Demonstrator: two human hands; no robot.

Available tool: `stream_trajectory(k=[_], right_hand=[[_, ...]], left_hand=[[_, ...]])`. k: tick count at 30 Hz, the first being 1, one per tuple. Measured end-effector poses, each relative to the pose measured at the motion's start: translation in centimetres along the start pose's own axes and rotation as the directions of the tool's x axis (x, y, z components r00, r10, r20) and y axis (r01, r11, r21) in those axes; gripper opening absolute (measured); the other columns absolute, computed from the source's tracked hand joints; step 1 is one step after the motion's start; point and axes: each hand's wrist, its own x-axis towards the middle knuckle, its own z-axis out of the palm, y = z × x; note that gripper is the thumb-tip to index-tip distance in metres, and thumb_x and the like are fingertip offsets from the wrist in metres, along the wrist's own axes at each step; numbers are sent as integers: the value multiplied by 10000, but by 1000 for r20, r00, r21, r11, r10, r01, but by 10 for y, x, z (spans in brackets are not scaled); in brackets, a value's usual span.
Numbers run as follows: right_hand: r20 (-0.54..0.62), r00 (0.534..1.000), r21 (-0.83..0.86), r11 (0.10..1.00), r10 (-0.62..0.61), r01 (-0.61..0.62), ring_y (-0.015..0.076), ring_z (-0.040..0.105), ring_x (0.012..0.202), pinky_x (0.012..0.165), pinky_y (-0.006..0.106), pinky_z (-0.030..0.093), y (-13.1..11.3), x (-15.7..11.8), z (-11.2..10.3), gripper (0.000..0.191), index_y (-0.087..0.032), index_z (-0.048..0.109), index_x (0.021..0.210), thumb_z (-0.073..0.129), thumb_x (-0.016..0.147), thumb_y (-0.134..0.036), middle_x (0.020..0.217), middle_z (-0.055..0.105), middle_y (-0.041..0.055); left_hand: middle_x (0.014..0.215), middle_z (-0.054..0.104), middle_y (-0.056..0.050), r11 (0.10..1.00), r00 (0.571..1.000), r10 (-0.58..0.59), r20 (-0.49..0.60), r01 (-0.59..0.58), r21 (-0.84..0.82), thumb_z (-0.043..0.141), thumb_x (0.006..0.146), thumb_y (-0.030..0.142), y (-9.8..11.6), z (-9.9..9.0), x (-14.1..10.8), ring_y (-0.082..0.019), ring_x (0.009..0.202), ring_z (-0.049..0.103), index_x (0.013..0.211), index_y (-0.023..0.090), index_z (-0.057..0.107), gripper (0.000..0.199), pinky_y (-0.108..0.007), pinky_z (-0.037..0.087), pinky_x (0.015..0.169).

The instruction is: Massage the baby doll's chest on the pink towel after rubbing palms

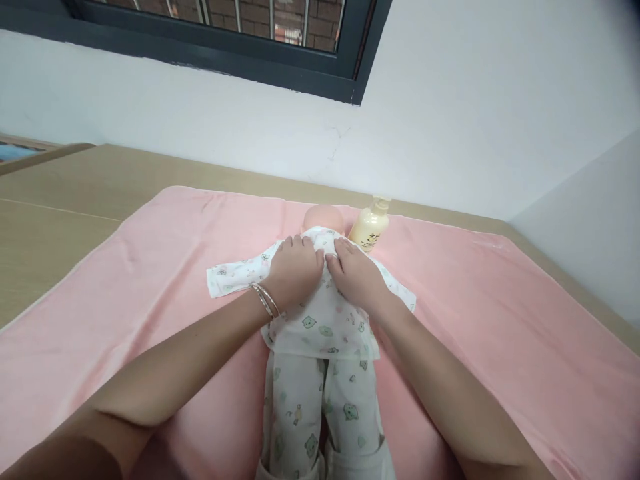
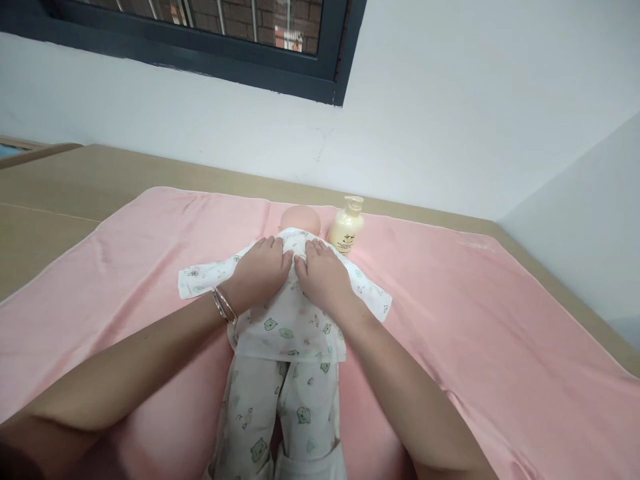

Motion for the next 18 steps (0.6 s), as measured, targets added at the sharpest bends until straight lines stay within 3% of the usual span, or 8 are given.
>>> stream_trajectory(k=[5,8,11,13,18], right_hand=[[35,999,44,999,10,-12,331,347,1495,1245,467,275,13,13,3,611,19,398,1506,292,1051,-376,1579,408,208],[5,1000,-15,1000,24,-24,343,388,1467,1233,480,293,-2,1,1,578,22,435,1477,277,1052,-336,1527,477,219],[-40,999,-66,998,0,-3,338,444,1429,1207,463,339,-13,-8,-1,519,6,516,1402,304,1038,-296,1466,541,229],[-51,999,-52,999,-13,11,333,471,1407,1180,464,377,-10,-6,-1,492,-22,549,1366,319,1033,-303,1443,566,219],[-9,1000,57,998,-10,10,328,440,1431,1151,477,406,12,12,3,527,-43,504,1413,308,1033,-351,1512,504,195]], left_hand=[[1074,664,-220,999,998,-30,-49,32,44,306,983,218,11,-1,-9,-308,1037,627,1075,41,640,389,-428,494,889],[979,689,-150,998,1000,-24,7,24,-61,324,986,250,-4,2,6,-268,953,639,950,117,649,353,-392,493,844],[981,704,-129,982,990,-88,111,105,-159,291,1013,329,-13,1,16,-239,917,652,974,122,645,412,-362,494,811],[1041,697,-149,985,989,-75,127,94,-143,274,1015,316,-10,-3,14,-252,976,647,1001,109,643,423,-376,487,853],[1137,654,-209,998,999,-14,-31,12,-69,333,995,279,7,-4,-6,-276,1116,597,1046,82,615,348,-418,453,979]])
